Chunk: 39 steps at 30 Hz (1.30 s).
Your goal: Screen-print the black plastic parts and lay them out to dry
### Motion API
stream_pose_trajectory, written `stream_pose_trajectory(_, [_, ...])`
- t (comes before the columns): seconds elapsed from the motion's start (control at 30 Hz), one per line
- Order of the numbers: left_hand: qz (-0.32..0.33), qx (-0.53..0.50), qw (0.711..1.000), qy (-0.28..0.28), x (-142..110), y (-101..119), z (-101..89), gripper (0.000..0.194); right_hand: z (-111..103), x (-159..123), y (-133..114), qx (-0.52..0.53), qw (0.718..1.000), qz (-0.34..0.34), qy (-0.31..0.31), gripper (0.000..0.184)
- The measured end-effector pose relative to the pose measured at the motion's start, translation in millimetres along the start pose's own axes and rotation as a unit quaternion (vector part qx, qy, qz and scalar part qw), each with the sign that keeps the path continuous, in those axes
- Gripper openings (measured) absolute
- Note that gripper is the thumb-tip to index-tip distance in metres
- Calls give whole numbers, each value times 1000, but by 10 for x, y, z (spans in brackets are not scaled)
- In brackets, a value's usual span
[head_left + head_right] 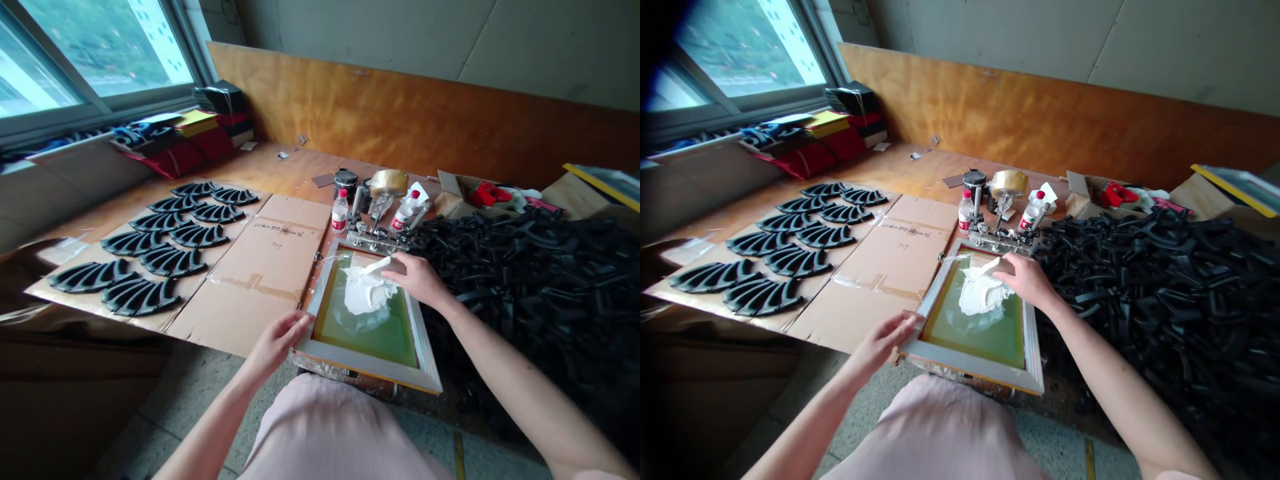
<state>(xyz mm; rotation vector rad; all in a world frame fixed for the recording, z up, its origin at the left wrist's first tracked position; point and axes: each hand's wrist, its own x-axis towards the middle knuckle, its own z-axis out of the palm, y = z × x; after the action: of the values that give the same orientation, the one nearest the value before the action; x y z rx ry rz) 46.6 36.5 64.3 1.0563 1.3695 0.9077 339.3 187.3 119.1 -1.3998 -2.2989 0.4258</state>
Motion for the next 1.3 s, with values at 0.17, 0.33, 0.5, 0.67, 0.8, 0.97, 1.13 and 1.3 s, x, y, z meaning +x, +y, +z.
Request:
stream_pose_trajectory(0.17, [-39, 32, 998, 43, 90, -765, 129, 70, 626, -220, 124, -68, 998, 9, -12, 11])
stream_pose_trajectory(0.33, [-64, 43, 996, 42, 223, -1012, 172, 69, 940, -218, 57, -177, 983, -47, -11, 8])
stream_pose_trajectory(0.5, [-85, 33, 996, 10, 241, -1090, 146, 69, 1196, -445, -14, -214, 970, -111, -22, 20])
stream_pose_trajectory(0.67, [-83, 45, 996, 2, 248, -1146, 142, 70, 1155, -836, -74, -161, 958, -231, -60, 25])
stream_pose_trajectory(0.8, [-84, 33, 996, -1, 244, -1148, 146, 70, 934, -699, -114, -125, 966, -195, -118, 11])
stream_pose_trajectory(0.97, [-75, 16, 997, 2, 236, -1161, 149, 71, 1024, -565, -105, -167, 976, -129, -54, 16])
stream_pose_trajectory(1.13, [-63, 10, 998, 13, 242, -1173, 157, 71, 1100, -815, -136, -150, 970, -176, -81, 18])
stream_pose_trajectory(1.3, [-58, -15, 998, 15, 158, -913, 119, 73, 785, -256, -199, -110, 990, -56, -66, 28])
